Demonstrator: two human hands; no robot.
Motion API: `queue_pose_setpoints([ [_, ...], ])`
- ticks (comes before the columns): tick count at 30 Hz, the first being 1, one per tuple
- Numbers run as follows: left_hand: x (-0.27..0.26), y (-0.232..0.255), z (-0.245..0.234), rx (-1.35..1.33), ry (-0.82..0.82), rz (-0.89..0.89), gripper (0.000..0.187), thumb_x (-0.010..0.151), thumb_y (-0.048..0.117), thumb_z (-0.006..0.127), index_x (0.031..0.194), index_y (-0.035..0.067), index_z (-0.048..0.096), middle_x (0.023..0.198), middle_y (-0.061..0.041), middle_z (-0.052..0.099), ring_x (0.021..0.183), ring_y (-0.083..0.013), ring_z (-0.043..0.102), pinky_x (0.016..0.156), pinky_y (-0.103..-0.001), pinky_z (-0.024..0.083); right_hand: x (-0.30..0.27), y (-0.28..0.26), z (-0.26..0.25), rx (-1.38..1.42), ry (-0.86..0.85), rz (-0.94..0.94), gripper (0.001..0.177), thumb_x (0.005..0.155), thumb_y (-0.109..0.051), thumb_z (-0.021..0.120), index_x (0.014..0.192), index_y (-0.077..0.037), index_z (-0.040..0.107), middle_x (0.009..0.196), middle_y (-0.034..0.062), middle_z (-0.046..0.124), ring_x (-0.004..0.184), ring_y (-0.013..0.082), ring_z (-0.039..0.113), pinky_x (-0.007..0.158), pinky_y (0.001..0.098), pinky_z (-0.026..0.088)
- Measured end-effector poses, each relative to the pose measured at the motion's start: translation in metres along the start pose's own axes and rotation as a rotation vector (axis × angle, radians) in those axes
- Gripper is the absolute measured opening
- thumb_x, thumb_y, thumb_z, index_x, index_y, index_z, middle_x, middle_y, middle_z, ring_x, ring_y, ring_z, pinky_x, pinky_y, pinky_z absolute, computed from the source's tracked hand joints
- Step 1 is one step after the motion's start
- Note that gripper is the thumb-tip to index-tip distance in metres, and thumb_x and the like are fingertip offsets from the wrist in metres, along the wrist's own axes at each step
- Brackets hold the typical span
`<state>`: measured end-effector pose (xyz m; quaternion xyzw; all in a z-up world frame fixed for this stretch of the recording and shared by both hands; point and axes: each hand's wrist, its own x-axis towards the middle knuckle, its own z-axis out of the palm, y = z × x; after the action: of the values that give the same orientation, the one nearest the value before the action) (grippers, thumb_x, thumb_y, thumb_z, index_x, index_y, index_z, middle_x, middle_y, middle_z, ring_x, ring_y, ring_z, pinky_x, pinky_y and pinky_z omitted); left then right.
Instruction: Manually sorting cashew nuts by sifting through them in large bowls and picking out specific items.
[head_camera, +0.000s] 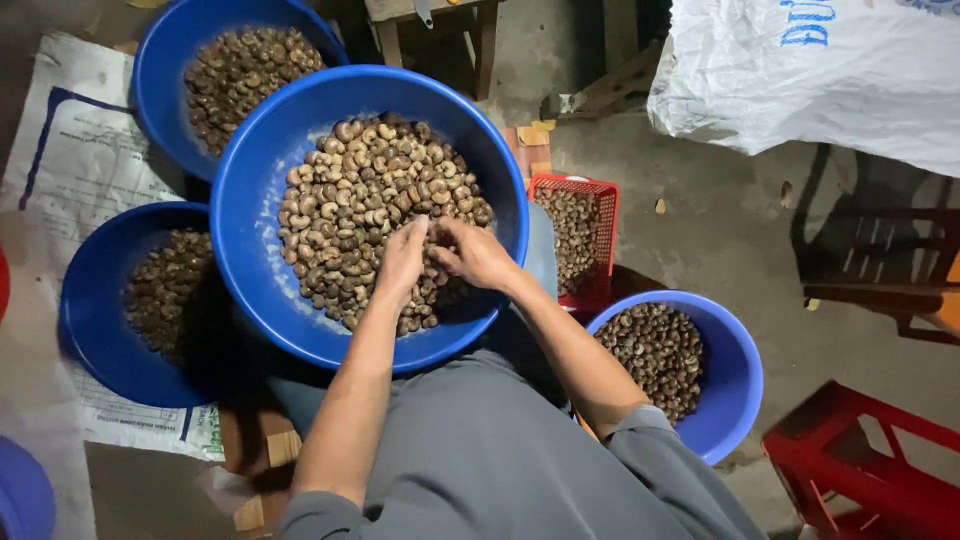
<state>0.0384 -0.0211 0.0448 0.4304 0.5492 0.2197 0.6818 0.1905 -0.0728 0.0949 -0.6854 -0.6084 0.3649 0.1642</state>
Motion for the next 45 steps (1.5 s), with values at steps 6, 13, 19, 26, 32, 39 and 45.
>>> queue_pose_setpoints([
  [6,0.009,-0.006,-0.01,-0.237,-0.037,-0.15,0.058,0.106,0.049,0.057,0.128,-0.004,0.064,0.113,-0.022,0.067,0.082,-0.029,0.074,0.054,-0.037,0.063,-0.011,-0.023,-0.016,0.329,0.092,-0.122,0.027,0.1,-0.025,0.067,0.121,-0.01,0.061,0.107,0.0218,0.074,0.104,0.0477,0.068,0.085,0.0565,0.058],
  [13,0.004,-0.007,-0.019,-0.25,-0.069,-0.125,0.025,0.099,0.025,0.065,0.111,0.003,0.07,0.073,-0.009,0.066,0.054,-0.0143,0.06,0.041,-0.024,0.047,-0.022,-0.034,-0.079,0.228,0.447,-0.183,0.012,0.103,-0.005,0.061,0.113,-0.003,0.066,0.1,0.0144,0.069,0.088,0.0303,0.064,0.078,0.0392,0.053],
  [19,0.0,-0.004,-0.007,0.336,-0.155,0.04,0.027,0.099,0.022,0.065,0.119,0.005,0.071,0.09,-0.008,0.072,0.052,-0.0088,0.054,0.043,-0.023,0.047,-0.024,-0.004,-0.089,0.536,0.541,-0.051,0.011,0.107,0.0,0.058,0.117,0.001,0.061,0.105,0.0083,0.068,0.086,0.0124,0.059,0.077,0.0241,0.051],
  [26,0.004,-0.027,0.034,1.102,-0.325,0.198,0.049,0.094,-0.008,0.052,0.137,0.009,0.067,0.062,-0.003,0.054,0.045,-0.0152,0.041,0.044,-0.031,0.046,-0.021,0.016,-0.067,0.703,0.474,0.043,0.014,0.106,-0.007,0.058,0.119,-0.001,0.059,0.104,0.0087,0.069,0.082,0.0125,0.063,0.077,0.0237,0.054],
  [32,0.015,-0.055,0.037,1.23,-0.146,0.524,0.02,0.086,0.002,0.059,0.101,0.004,0.072,0.061,-0.011,0.064,0.055,-0.0307,0.064,0.057,-0.049,0.053,-0.026,-0.007,-0.078,0.404,0.373,0.003,0.015,0.103,0.001,0.06,0.118,0.0,0.062,0.103,0.0079,0.068,0.089,0.0144,0.065,0.082,0.0264,0.054],
  [39,0.035,-0.089,0.033,1.158,-0.251,0.416,0.019,0.089,0.009,0.06,0.1,-0.003,0.071,0.078,-0.023,0.073,0.078,-0.0474,0.073,0.064,-0.062,0.058,-0.011,0.018,-0.041,-0.254,0.238,-0.221,0.019,0.097,-0.014,0.073,0.114,-0.017,0.065,0.095,0.0121,0.07,0.093,0.0381,0.07,0.075,0.0528,0.055],
  [45,0.019,-0.062,0.032,1.191,-0.338,0.307,0.024,0.084,0.008,0.06,0.095,-0.007,0.075,0.086,-0.026,0.075,0.089,-0.0524,0.072,0.074,-0.066,0.058,0.01,0.089,0.036,-1.01,0.029,-0.192,0.02,0.095,-0.022,0.055,0.105,-0.029,0.071,0.089,-0.0013,0.075,0.083,0.0211,0.073,0.067,0.0398,0.056],
])
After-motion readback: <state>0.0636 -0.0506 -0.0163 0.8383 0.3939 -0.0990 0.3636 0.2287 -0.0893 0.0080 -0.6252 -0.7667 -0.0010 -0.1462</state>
